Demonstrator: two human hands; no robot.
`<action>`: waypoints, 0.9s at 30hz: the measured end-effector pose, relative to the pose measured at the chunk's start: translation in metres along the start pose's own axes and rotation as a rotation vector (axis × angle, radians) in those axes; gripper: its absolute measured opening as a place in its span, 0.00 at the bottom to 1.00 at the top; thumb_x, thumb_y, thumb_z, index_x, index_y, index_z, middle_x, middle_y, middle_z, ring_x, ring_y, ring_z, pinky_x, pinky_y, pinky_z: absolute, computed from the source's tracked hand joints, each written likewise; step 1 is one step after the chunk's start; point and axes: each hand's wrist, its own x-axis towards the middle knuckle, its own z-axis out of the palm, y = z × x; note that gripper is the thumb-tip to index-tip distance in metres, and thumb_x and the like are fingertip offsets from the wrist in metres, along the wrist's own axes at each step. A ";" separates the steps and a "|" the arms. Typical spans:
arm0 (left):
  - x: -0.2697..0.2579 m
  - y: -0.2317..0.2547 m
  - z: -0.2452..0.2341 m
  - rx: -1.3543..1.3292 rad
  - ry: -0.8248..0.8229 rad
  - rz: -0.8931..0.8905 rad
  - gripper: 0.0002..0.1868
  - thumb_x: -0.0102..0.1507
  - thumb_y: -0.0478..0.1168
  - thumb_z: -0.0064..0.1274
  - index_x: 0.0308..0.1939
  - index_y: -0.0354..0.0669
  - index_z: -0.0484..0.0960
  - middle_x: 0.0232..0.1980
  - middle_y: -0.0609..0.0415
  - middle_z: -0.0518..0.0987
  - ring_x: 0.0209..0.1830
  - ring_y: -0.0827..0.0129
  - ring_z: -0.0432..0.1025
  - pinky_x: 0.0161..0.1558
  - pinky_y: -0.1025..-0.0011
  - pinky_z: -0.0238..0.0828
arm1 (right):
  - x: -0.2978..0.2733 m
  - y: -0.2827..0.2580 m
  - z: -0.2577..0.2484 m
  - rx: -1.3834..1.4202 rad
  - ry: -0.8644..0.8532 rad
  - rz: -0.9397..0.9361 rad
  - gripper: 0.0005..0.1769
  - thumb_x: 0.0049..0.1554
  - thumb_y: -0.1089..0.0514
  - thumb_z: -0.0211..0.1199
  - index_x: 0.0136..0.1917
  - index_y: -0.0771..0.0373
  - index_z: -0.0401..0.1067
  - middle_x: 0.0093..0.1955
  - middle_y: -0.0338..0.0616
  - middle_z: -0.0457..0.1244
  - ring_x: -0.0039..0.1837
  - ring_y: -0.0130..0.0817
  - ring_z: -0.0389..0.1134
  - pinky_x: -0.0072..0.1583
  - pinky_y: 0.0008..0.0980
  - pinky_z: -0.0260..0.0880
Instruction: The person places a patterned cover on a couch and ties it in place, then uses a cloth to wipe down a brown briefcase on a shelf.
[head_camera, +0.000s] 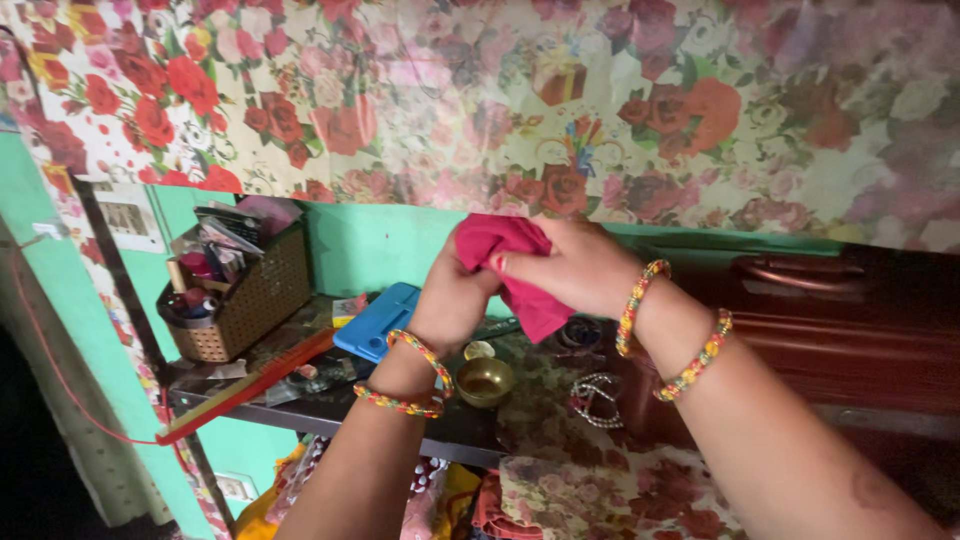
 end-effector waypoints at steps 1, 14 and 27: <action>0.002 0.005 0.004 -0.078 0.000 -0.015 0.18 0.62 0.24 0.53 0.57 0.35 0.76 0.51 0.52 0.80 0.50 0.69 0.74 0.51 0.69 0.75 | -0.004 0.004 -0.002 0.096 -0.069 -0.049 0.24 0.56 0.51 0.67 0.63 0.61 0.71 0.50 0.39 0.72 0.50 0.25 0.72 0.52 0.29 0.73; 0.020 0.019 0.081 0.090 0.040 -0.321 0.33 0.58 0.29 0.48 0.69 0.40 0.66 0.58 0.47 0.81 0.52 0.62 0.74 0.50 0.68 0.72 | -0.061 0.028 -0.092 -0.847 0.113 0.319 0.29 0.62 0.33 0.46 0.61 0.53 0.74 0.57 0.52 0.69 0.58 0.52 0.69 0.61 0.45 0.66; 0.013 -0.054 0.152 0.123 -0.028 -0.177 0.23 0.71 0.43 0.38 0.65 0.34 0.74 0.64 0.45 0.79 0.66 0.61 0.71 0.68 0.67 0.63 | -0.119 0.056 -0.106 -0.690 0.212 -0.164 0.22 0.58 0.46 0.58 0.62 0.58 0.71 0.64 0.51 0.64 0.66 0.52 0.64 0.66 0.48 0.61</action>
